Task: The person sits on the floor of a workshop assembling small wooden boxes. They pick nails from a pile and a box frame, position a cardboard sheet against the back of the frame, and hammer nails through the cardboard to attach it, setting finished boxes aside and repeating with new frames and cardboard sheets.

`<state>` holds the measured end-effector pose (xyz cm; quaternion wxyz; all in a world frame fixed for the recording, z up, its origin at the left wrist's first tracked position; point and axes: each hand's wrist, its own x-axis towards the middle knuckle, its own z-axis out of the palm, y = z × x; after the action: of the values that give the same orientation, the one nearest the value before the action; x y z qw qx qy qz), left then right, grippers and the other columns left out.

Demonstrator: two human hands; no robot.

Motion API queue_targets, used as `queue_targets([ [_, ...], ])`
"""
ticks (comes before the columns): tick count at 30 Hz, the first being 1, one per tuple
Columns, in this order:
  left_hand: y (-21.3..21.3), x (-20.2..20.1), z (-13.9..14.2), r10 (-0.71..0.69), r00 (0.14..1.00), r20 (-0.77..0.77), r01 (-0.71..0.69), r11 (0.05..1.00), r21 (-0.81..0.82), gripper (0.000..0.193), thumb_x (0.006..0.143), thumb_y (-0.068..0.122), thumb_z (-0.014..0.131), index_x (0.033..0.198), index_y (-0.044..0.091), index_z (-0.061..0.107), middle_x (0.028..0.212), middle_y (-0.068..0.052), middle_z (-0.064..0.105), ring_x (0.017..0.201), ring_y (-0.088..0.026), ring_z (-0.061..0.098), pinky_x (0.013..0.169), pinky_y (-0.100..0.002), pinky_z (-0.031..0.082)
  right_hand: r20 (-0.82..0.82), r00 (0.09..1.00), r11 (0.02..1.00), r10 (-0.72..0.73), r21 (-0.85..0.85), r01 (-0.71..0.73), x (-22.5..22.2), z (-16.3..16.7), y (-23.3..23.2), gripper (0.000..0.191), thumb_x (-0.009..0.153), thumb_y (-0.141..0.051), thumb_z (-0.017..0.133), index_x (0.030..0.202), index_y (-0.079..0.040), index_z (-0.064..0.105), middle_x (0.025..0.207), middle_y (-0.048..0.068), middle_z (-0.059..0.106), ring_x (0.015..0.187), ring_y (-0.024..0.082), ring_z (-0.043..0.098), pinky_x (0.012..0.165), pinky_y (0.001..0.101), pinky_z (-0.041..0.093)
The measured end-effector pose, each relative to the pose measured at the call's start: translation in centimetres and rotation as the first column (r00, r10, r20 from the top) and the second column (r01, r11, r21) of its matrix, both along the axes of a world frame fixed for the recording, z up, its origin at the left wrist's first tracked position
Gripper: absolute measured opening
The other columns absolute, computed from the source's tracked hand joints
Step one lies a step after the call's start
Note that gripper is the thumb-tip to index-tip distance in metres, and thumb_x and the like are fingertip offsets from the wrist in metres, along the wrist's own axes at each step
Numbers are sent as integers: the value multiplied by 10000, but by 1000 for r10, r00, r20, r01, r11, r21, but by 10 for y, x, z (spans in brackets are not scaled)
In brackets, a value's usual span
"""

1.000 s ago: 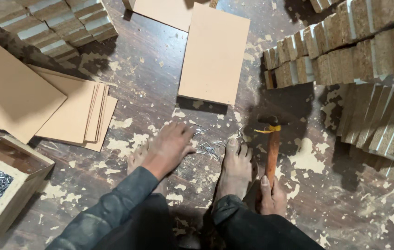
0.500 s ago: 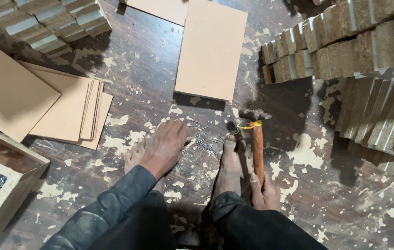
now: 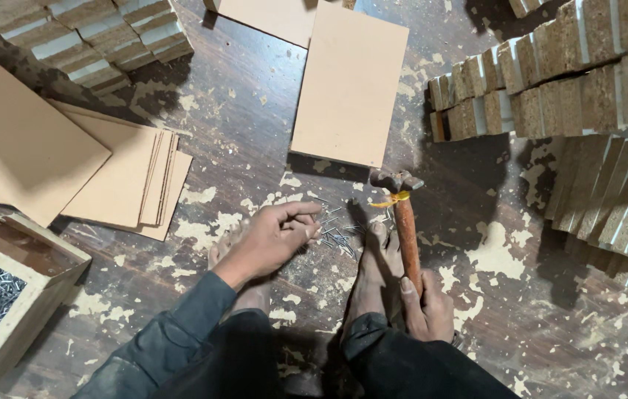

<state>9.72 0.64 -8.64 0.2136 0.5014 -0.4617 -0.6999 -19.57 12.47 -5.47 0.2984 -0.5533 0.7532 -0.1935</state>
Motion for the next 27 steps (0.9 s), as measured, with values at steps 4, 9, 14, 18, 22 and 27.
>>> queue_targets([
  [4, -4, 8, 13, -57, 917, 395, 253, 848, -465, 230, 960, 160, 649, 1163, 198, 750, 948, 33, 715, 722, -129, 635, 706, -310, 566, -3, 1000, 1000, -10, -4, 10, -1, 3, -6, 252, 1014, -277, 582, 920, -44, 573, 541, 126, 529, 432, 256, 553, 462, 396, 398],
  [9, -24, 12, 22, 155, 920, 361, 218, 562, -798, 226, 874, 75, 684, 1044, 198, 768, 928, -59, 707, 829, -181, 654, 795, -322, 600, 24, 998, 997, 62, -50, -61, 2, 9, -19, 262, 1020, -277, 564, 892, -48, 562, 531, 97, 519, 421, 226, 532, 450, 382, 390],
  [14, -57, 6, 22, 319, 919, 229, -151, 825, -545, 165, 923, 142, 732, 1086, 157, 757, 944, -26, 748, 682, -133, 702, 592, -278, 625, 33, 994, 992, 105, -78, -102, 10, 14, -38, 251, 1020, -276, 552, 896, -59, 569, 527, 91, 523, 415, 220, 528, 434, 374, 386],
  [18, -75, 4, 19, 419, 903, 90, -241, 670, -702, 142, 934, 127, 751, 1074, 139, 774, 990, -28, 774, 785, -119, 747, 694, -257, 634, 38, 989, 984, 141, -116, -136, 21, 19, -50, 258, 1026, -283, 574, 908, -53, 563, 553, 104, 515, 437, 234, 529, 461, 379, 396],
  [22, -82, 0, 19, 445, 880, 168, -93, 507, -857, 124, 896, 105, 783, 1019, 119, 771, 1018, -40, 712, 904, -164, 687, 816, -298, 606, 16, 984, 973, 180, -150, -175, 34, 27, -60, 222, 1015, -279, 584, 997, -59, 605, 584, 122, 546, 471, 260, 592, 485, 397, 446],
  [27, -85, -6, 21, 423, 891, 166, -144, 611, -778, 118, 860, 72, 813, 969, 113, 790, 981, -40, 637, 903, -167, 634, 800, -298, 572, -51, 977, 972, 207, -104, -211, 44, 36, -72, 212, 996, -278, 593, 1042, -74, 622, 608, 158, 597, 546, 346, 646, 511, 445, 465],
])
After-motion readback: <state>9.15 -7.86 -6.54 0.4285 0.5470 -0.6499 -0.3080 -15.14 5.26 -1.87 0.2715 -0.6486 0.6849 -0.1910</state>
